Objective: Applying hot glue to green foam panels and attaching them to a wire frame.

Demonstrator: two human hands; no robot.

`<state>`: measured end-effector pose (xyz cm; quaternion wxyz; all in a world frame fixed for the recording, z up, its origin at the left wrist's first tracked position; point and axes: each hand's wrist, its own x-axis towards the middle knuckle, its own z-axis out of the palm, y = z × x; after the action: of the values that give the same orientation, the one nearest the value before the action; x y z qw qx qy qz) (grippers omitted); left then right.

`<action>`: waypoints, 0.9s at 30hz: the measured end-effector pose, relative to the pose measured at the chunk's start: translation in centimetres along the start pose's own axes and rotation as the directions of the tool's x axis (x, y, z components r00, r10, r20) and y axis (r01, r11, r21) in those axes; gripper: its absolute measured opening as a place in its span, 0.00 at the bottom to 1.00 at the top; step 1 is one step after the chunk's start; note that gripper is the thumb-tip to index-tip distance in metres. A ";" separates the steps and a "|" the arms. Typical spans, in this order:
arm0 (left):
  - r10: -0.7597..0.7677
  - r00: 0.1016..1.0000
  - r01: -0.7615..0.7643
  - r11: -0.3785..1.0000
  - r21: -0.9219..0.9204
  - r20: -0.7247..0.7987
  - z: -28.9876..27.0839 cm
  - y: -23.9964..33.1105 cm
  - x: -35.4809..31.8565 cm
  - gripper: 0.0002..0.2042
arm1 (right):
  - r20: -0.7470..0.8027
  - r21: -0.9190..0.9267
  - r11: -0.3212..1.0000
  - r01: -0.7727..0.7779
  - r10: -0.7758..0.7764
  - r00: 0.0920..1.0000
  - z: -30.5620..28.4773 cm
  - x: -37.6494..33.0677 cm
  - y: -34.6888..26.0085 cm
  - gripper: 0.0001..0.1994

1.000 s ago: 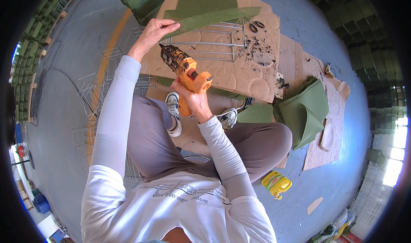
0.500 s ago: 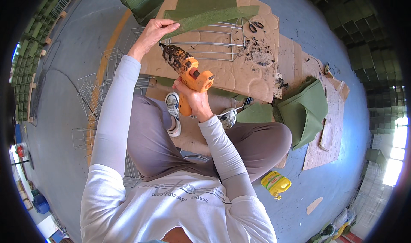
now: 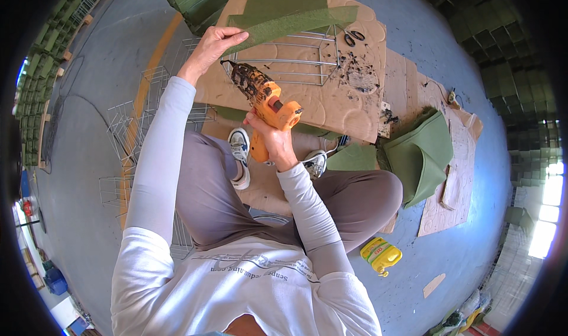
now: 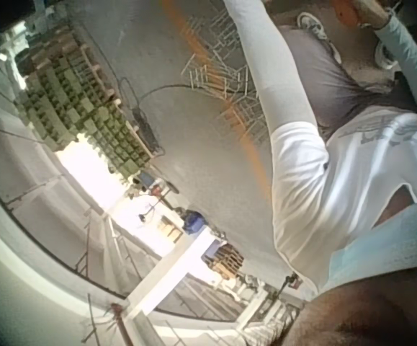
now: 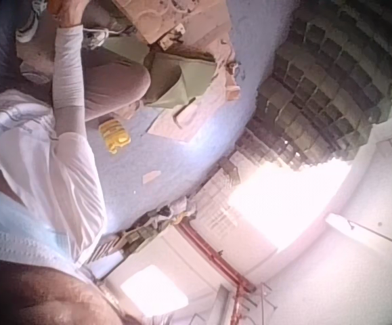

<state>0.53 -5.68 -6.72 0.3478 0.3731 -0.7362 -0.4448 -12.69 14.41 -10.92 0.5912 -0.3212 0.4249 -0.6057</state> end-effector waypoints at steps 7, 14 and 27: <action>-0.016 1.000 0.016 1.000 -0.008 -0.012 0.1 0.4 -0.3 0.17 | -0.037 0.019 1.000 0.013 -0.012 0.999 -0.1 -0.3 0.0 0.09; -0.035 0.999 0.036 0.999 -0.017 0.030 -0.2 0.5 -0.1 0.22 | -0.034 0.066 0.998 0.022 -0.019 0.999 -0.8 -0.3 0.3 0.08; -0.014 1.000 0.014 0.999 -0.030 -0.007 0.1 0.3 -0.1 0.17 | -0.019 0.097 0.995 -0.009 0.011 1.000 -0.1 -0.2 0.4 0.08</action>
<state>0.40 -5.44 -6.53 0.3531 0.3748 -0.7253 -0.4570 -12.55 14.60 -11.32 0.6049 -0.2841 0.4023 -0.6257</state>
